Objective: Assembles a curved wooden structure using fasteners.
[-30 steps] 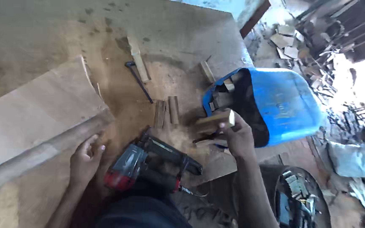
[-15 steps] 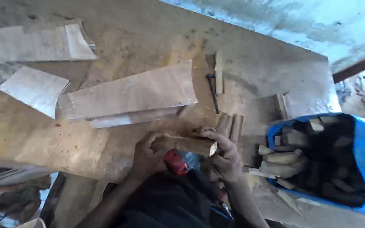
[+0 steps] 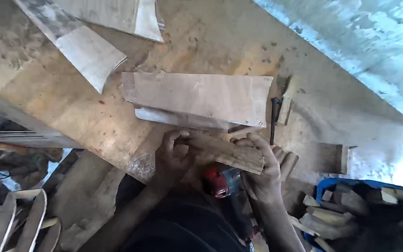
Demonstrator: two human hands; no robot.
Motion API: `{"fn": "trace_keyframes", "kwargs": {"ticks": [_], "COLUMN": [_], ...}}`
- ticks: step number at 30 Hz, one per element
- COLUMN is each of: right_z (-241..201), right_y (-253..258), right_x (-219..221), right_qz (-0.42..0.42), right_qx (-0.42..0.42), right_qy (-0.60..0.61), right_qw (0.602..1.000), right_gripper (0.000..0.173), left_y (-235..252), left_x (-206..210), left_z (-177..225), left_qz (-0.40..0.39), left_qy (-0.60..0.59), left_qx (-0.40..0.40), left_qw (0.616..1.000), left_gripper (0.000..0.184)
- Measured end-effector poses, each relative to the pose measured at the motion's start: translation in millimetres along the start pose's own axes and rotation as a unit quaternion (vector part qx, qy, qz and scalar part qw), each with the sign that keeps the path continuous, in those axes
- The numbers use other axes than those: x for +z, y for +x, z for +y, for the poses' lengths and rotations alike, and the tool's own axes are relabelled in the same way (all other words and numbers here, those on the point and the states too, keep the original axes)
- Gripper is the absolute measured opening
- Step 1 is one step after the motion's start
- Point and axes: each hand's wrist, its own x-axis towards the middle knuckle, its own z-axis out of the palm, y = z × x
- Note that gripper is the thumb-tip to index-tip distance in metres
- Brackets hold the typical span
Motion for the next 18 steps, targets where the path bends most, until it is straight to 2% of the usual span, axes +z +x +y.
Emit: {"fn": "trace_keyframes", "kwargs": {"ticks": [3, 5, 7, 9, 12, 15, 18], "right_z": [17.0, 41.4, 66.6, 82.4, 106.0, 100.5, 81.0], "right_y": [-5.9, -11.0, -13.4, -4.8, 15.6, 31.0, 30.3], "right_x": [-5.7, -11.2, -13.5, -14.0, -16.8, -19.2, -33.6], "right_qz": [0.016, 0.023, 0.037, 0.04, 0.025, 0.008, -0.004], "right_qx": [0.04, 0.064, 0.064, 0.055, 0.019, 0.003, 0.006], "right_qy": [0.036, -0.011, -0.097, -0.188, -0.214, -0.161, -0.058], "right_qw": [0.998, 0.998, 0.993, 0.98, 0.976, 0.987, 0.998], "right_gripper": [0.058, 0.051, 0.045, 0.048, 0.049, 0.047, 0.045], "left_y": [0.0, -7.0, -15.6, -17.1, -2.7, 15.7, 23.3], "left_x": [1.4, 3.7, 11.5, 23.8, 36.1, 32.8, 6.7], "left_z": [-7.1, -25.1, -50.4, -81.2, -108.2, -103.5, -68.1], "left_qz": [-0.065, -0.123, -0.158, -0.162, -0.14, -0.099, -0.116], "left_qy": [0.008, 0.05, 0.089, 0.127, 0.137, 0.063, -0.027], "left_qx": [-0.058, -0.088, -0.123, -0.145, -0.162, -0.187, -0.178], "left_qw": [0.996, 0.987, 0.976, 0.968, 0.967, 0.975, 0.977], "left_gripper": [0.039, 0.031, 0.033, 0.036, 0.033, 0.043, 0.044]}}
